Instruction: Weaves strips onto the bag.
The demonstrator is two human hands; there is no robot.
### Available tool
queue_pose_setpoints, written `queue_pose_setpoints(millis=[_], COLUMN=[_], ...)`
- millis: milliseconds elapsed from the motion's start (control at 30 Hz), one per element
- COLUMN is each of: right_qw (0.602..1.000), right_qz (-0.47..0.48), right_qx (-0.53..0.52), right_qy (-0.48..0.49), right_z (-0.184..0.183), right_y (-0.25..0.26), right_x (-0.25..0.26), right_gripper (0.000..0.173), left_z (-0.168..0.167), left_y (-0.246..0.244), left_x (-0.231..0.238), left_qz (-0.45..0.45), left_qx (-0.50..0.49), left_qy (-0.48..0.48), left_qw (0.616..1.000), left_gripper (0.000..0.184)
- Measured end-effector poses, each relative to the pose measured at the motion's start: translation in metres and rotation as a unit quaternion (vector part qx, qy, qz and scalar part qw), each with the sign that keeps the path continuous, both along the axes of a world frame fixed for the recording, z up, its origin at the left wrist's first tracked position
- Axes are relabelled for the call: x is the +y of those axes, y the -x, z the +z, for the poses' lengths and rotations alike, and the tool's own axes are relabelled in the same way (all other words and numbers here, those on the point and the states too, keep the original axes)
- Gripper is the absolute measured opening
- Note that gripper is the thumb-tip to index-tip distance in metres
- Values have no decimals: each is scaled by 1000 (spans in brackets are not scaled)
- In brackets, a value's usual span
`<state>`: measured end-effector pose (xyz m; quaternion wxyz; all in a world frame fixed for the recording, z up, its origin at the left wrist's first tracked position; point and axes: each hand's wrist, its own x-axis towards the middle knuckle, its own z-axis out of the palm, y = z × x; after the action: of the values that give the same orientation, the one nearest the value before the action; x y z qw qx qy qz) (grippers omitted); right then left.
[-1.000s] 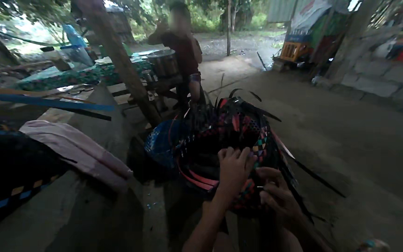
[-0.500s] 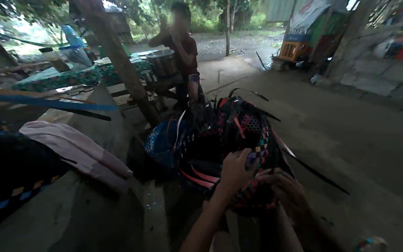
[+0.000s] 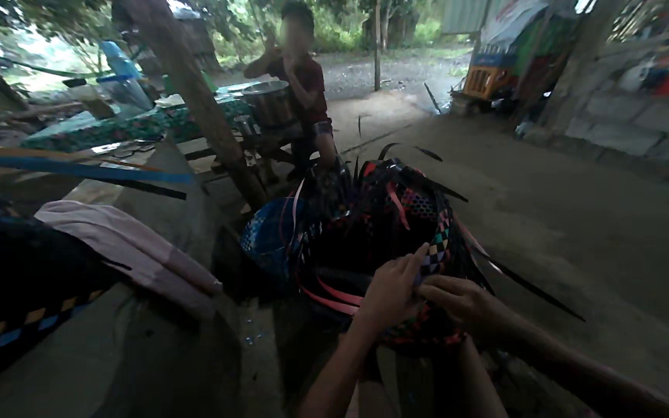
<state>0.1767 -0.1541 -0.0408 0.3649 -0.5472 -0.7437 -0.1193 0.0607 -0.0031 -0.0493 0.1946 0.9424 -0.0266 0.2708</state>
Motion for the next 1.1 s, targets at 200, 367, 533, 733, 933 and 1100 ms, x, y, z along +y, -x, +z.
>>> queue_pose_setpoints(millis=[200,367,533,733,933,1100], right_qw=[990,987,985,969,947,965], right_qz=[-6,15,-23,-203,-186,-76], right_qx=[-126,-144,-171,61,69,77], right_qy=[56,66,32,130,254,240], right_z=[10,17,9,-13,-2,-9], right_y=[-23,-23,-26,-24,-13,-57], right_x=[10,8,10,-6,-4,-22], right_gripper=[14,24,18,35,26,21], left_z=[-3,-4,-6,4,7,13], left_y=[-1,-4,-3,8,5,5], left_x=[-2,0,-4,-2,-2,14], left_qz=[8,9,-3,26,19,33], left_qx=[-22,-29,-39,61,63,143], left_qy=[-15,-16,-23,35,40,144], left_qw=[1000,999,999,997,997,979], left_gripper=[78,84,79,81,84,70])
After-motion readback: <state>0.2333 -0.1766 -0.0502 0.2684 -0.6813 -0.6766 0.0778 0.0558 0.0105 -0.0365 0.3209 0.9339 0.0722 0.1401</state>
